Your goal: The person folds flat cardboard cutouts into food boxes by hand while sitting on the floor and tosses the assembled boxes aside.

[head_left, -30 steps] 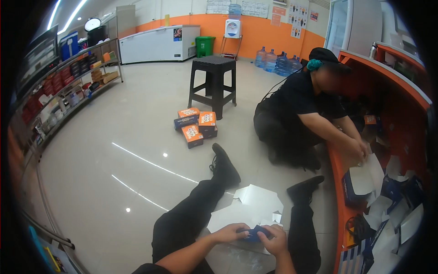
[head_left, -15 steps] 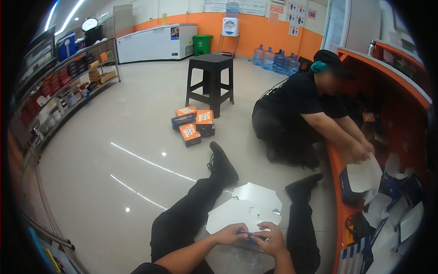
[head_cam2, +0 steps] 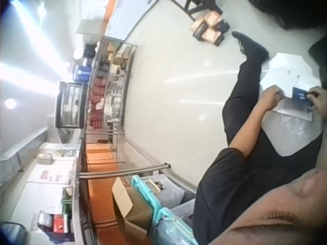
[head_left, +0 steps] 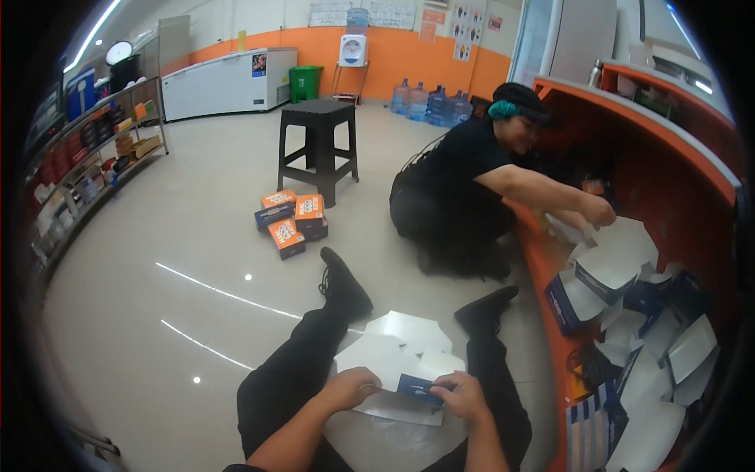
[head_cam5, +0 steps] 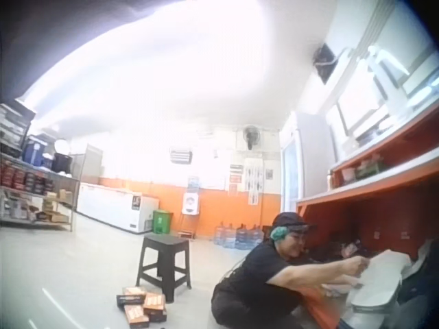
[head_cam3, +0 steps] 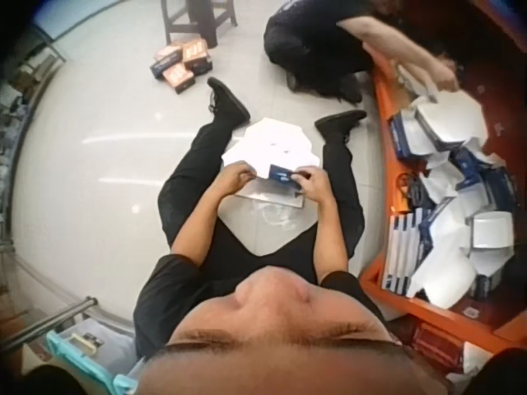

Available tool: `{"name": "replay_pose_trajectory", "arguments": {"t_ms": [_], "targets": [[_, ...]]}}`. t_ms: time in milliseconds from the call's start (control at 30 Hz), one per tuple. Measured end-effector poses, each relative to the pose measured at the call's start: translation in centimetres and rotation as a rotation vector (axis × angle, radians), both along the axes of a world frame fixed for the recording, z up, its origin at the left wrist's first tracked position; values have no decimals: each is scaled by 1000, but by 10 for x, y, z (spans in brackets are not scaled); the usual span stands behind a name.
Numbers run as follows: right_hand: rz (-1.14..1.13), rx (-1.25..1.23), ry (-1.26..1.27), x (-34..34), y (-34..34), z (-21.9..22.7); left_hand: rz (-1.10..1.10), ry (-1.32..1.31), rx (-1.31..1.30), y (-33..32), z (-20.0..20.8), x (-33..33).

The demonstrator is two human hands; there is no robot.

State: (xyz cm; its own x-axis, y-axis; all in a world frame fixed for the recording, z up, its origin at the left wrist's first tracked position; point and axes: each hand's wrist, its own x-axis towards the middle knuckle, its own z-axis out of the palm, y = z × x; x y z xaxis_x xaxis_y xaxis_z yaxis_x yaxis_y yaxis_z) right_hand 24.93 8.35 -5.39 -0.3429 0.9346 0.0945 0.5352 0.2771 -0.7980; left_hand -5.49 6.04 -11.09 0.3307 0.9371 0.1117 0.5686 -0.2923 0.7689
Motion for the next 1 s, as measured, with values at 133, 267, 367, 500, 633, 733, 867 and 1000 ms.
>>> {"name": "replay_pose_trajectory", "arguments": {"t_ms": [133, 267, 367, 500, 633, 733, 867, 1000], "targets": [[-46, -78, 24, -2, -16, 1, 24, 63, -15, -12, 17, 11], [78, -58, -80, -15, -22, 3, 100, 115, -35, -21, 21, 27], [150, 14, -98, -23, -20, -10, 113, 202, -23, -19, 18, 30], [237, 100, -167, -34, -23, -19, 75, 310, 31, -20, 10, 28], [220, 123, -195, -35, -24, -30, 48, 357, 108, -17, 3, 31], [223, 154, -179, -37, -27, -32, -20, 371, 178, -17, -3, 36], [228, 115, -198, -37, -26, -42, -69, 359, 197, -20, -13, 49], [234, 145, -241, -37, -27, -44, 59, 407, 146, -28, -11, 68]]}}
